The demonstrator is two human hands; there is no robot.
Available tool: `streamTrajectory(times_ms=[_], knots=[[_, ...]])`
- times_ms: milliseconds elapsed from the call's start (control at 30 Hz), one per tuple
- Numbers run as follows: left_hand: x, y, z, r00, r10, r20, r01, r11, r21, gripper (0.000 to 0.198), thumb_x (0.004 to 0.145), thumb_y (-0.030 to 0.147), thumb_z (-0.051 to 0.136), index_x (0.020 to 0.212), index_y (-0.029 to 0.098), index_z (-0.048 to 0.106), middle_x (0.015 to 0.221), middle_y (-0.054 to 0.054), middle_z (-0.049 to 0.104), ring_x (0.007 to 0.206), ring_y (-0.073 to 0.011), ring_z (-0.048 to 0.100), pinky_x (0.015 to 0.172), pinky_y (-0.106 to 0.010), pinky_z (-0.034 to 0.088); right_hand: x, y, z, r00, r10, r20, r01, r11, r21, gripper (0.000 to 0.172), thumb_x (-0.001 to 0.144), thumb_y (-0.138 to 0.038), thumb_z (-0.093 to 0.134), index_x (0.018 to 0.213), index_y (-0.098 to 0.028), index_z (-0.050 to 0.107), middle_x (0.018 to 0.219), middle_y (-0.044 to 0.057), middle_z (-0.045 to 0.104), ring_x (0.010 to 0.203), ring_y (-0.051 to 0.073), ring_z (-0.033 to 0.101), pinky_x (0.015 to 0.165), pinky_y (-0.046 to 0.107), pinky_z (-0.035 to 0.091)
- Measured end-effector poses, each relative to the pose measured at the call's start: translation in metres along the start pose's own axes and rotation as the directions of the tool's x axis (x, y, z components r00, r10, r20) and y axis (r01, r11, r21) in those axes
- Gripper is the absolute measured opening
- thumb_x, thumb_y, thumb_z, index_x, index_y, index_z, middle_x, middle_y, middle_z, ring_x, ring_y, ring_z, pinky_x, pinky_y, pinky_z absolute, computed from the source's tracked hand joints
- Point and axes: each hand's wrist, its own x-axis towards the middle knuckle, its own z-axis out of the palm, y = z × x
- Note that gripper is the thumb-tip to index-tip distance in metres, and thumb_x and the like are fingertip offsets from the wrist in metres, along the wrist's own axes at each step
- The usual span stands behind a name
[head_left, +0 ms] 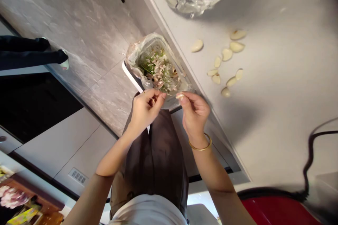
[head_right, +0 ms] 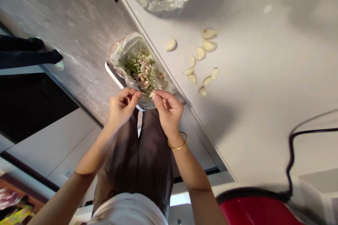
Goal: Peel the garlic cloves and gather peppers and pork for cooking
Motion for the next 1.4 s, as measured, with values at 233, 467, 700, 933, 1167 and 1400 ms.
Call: streamTrajectory(times_ms=[233, 467, 700, 933, 1167, 1400], knots=[[-0.013, 0.013, 0.007, 0.996, 0.093, 0.011, -0.094, 0.995, 0.036, 0.021, 0.095, 0.033, 0.056, 0.098, 0.020, 0.072, 0.082, -0.002, 0.069, 0.057, -0.0078, 0.049, 0.055, -0.022, 0.038, 0.000, -0.009, 0.008, 0.971, 0.225, 0.084, -0.238, 0.953, 0.186, 0.013, 0.083, -0.037, 0.073, 0.091, -0.028, 0.071, 0.087, -0.002, 0.071, 0.084, 0.014, 0.067, 0.084, 0.031, 0.055], [-0.012, 0.001, 0.005, 0.990, 0.078, -0.117, -0.078, 0.997, 0.009, 0.017, 0.093, 0.022, 0.051, 0.096, 0.021, 0.068, 0.074, 0.002, 0.065, 0.054, -0.0073, 0.047, 0.053, -0.021, 0.037, 0.001, -0.011, 0.008, 0.917, 0.330, 0.226, -0.388, 0.868, 0.310, 0.016, 0.084, -0.040, 0.071, 0.092, -0.026, 0.070, 0.086, -0.001, 0.069, 0.080, 0.012, 0.064, 0.076, 0.026, 0.055], [-0.009, 0.011, 0.001, 0.988, 0.153, 0.011, -0.153, 0.974, 0.169, 0.020, 0.091, 0.034, 0.061, 0.103, 0.020, 0.071, 0.067, 0.001, 0.064, 0.056, -0.0099, 0.051, 0.059, -0.025, 0.039, -0.001, -0.003, 0.004, 0.975, 0.189, 0.115, -0.199, 0.977, 0.082, 0.016, 0.082, -0.037, 0.073, 0.091, -0.024, 0.070, 0.087, -0.001, 0.073, 0.081, 0.013, 0.067, 0.079, 0.027, 0.057], [-0.008, 0.011, 0.002, 0.943, 0.324, 0.077, -0.329, 0.869, 0.371, 0.018, 0.094, 0.035, 0.060, 0.095, 0.020, 0.070, 0.065, 0.001, 0.062, 0.058, -0.0113, 0.054, 0.066, -0.029, 0.037, 0.002, -0.007, 0.008, 0.957, 0.271, 0.104, -0.285, 0.947, 0.151, 0.019, 0.080, -0.040, 0.074, 0.086, -0.023, 0.070, 0.085, 0.000, 0.073, 0.080, 0.014, 0.069, 0.078, 0.028, 0.058], [-0.005, 0.010, -0.003, 0.914, 0.374, 0.158, -0.398, 0.747, 0.532, 0.022, 0.097, 0.029, 0.054, 0.081, 0.018, 0.065, 0.067, -0.001, 0.064, 0.062, -0.0139, 0.056, 0.065, -0.030, 0.033, 0.003, -0.006, 0.010, 0.962, 0.251, 0.109, -0.264, 0.956, 0.128, 0.016, 0.079, -0.036, 0.075, 0.084, -0.022, 0.070, 0.083, -0.001, 0.073, 0.079, 0.013, 0.068, 0.078, 0.028, 0.057], [-0.004, 0.009, -0.008, 0.919, 0.329, 0.217, -0.394, 0.769, 0.504, 0.020, 0.096, 0.025, 0.052, 0.082, 0.019, 0.064, 0.070, -0.001, 0.066, 0.065, -0.0149, 0.058, 0.068, -0.030, 0.037, 0.007, -0.007, 0.007, 0.947, 0.285, 0.147, -0.301, 0.949, 0.099, 0.016, 0.076, -0.037, 0.078, 0.081, -0.022, 0.073, 0.079, -0.001, 0.074, 0.074, 0.013, 0.069, 0.074, 0.027, 0.058]])
